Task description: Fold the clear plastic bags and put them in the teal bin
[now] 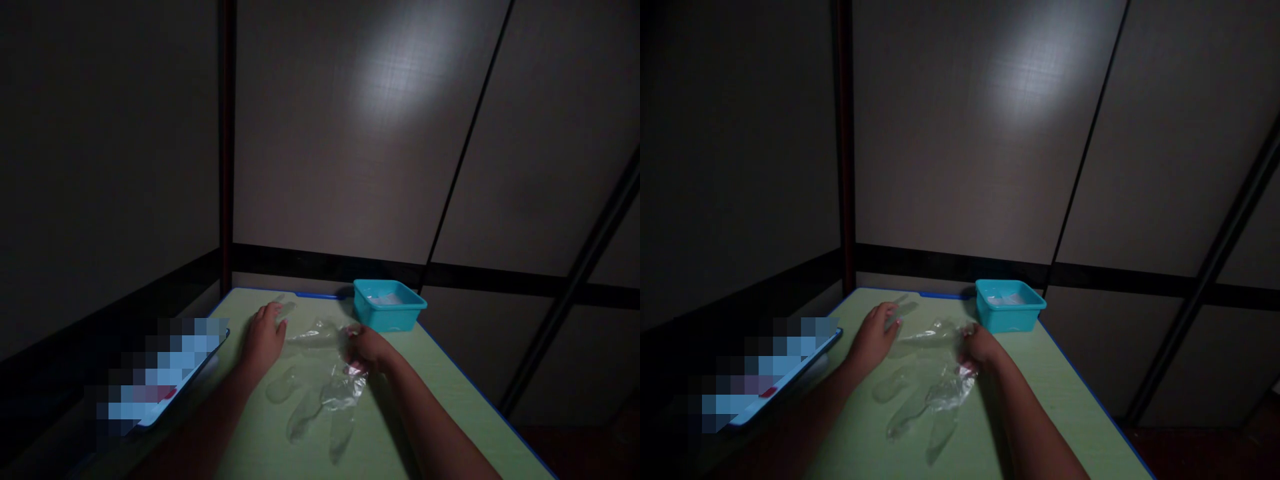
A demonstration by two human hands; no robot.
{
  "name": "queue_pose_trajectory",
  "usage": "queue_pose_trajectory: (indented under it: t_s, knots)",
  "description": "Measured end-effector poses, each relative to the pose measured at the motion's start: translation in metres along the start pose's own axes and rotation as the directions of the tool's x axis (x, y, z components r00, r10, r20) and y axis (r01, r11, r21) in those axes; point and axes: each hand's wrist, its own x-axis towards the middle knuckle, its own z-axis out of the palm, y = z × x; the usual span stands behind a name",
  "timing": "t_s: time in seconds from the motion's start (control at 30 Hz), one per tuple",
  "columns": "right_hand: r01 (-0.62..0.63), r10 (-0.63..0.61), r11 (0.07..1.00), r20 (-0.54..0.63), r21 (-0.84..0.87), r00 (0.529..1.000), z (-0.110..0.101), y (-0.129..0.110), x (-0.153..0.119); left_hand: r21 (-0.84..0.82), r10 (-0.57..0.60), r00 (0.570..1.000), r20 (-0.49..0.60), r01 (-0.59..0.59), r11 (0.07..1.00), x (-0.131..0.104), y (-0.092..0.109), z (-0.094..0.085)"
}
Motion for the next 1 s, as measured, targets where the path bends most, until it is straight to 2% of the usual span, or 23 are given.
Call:
queue_pose_trajectory:
  t_s: [0.07,0.1,0.13,0.2,0.27,0.33,0.4,0.5,0.57,0.67,0.73,0.9,1.0]
  knots:
    - [-0.048,0.026,0.979,-0.112,-0.198,0.993,-0.002,-0.002,0.000,0.026,0.138,0.989,0.058,-0.140,0.990,-0.005,0.009,0.000]
    - [-0.042,-0.030,0.940,-0.206,-0.338,0.978,-0.004,-0.005,-0.001,0.007,0.193,0.974,0.121,-0.195,0.981,-0.010,0.013,0.000]
    - [-0.030,-0.130,0.876,-0.295,-0.481,0.947,-0.006,-0.009,-0.002,-0.020,0.238,0.949,0.207,-0.239,0.971,-0.015,0.018,0.001]
    - [-0.035,-0.365,0.700,-0.399,-0.714,0.841,-0.010,-0.019,-0.006,-0.048,0.287,0.884,0.369,-0.290,0.956,-0.026,0.024,0.005]
    - [-0.011,-0.538,0.565,-0.379,-0.825,0.753,-0.010,-0.028,-0.012,-0.021,0.284,0.813,0.508,-0.319,0.948,-0.036,0.025,0.009]
    - [0.090,-0.643,0.482,-0.282,-0.871,0.712,-0.006,-0.035,-0.017,0.022,0.238,0.738,0.632,-0.324,0.946,-0.042,0.023,0.013]
    - [0.259,-0.678,0.439,-0.128,-0.861,0.724,0.002,-0.035,-0.020,0.053,0.187,0.673,0.716,-0.319,0.946,-0.045,0.020,0.015]
    - [0.451,-0.564,0.441,0.151,-0.776,0.812,0.012,-0.025,-0.020,0.068,0.153,0.614,0.774,-0.321,0.945,-0.042,0.015,0.013]
    - [0.458,-0.384,0.476,0.291,-0.751,0.876,0.014,-0.015,-0.018,0.061,0.149,0.581,0.800,-0.325,0.944,-0.038,0.013,0.008]
    - [0.374,-0.144,0.523,0.354,-0.766,0.924,0.009,-0.008,-0.016,0.066,0.131,0.545,0.828,-0.327,0.943,-0.030,0.011,-0.001]
    - [0.340,-0.072,0.517,0.356,-0.786,0.932,0.004,-0.008,-0.015,0.095,0.105,0.555,0.825,-0.319,0.943,-0.026,0.010,-0.007]
    - [0.307,-0.014,0.471,0.341,-0.827,0.940,0.003,-0.011,-0.014,0.052,0.139,0.653,0.745,-0.264,0.963,-0.024,0.013,-0.005]
    - [0.298,-0.019,0.471,0.328,-0.830,0.945,0.011,-0.010,-0.017,0.007,0.180,0.659,0.730,-0.270,0.963,-0.029,0.016,0.001]
